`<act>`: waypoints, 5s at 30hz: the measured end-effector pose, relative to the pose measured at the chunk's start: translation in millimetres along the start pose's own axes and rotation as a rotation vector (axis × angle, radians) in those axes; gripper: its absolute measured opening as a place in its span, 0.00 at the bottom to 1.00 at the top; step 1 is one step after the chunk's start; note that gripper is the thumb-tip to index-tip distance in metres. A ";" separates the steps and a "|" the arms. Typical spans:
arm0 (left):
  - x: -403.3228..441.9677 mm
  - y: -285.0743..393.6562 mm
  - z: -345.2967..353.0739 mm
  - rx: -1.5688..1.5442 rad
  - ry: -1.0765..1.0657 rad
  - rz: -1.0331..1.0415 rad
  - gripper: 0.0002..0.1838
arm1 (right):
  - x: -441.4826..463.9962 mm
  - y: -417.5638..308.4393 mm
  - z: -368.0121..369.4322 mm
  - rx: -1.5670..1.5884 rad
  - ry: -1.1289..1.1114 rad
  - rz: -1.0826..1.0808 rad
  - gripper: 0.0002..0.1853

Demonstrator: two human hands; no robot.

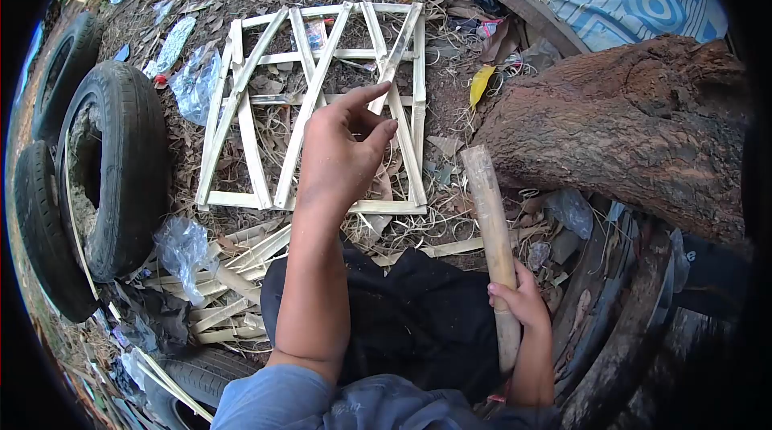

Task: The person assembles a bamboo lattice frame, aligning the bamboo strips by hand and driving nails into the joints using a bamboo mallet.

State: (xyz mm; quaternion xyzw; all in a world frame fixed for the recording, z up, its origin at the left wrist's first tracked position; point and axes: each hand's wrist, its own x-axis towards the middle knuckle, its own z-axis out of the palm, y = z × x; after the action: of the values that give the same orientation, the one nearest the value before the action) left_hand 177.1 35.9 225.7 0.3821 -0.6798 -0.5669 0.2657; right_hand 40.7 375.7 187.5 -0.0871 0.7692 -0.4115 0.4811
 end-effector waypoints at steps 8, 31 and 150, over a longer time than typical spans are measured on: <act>5.0 -8.6 15.8 -0.096 0.045 -0.052 0.14 | 58.6 -3.8 10.1 0.132 -0.097 0.018 0.31; 58.5 -66.5 80.4 -0.730 0.066 -0.376 0.18 | 151.1 25.2 2.1 0.334 -0.311 0.126 0.25; 26.9 -109.0 173.3 0.019 -0.340 0.225 0.06 | 178.5 34.1 -12.4 0.434 -0.585 0.230 0.44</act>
State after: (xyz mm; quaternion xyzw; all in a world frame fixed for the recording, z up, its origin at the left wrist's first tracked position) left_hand 48.0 105.0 80.2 0.2051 -0.7585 -0.5834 0.2053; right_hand -53.7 309.9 46.2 -0.0102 0.4990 -0.4659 0.7306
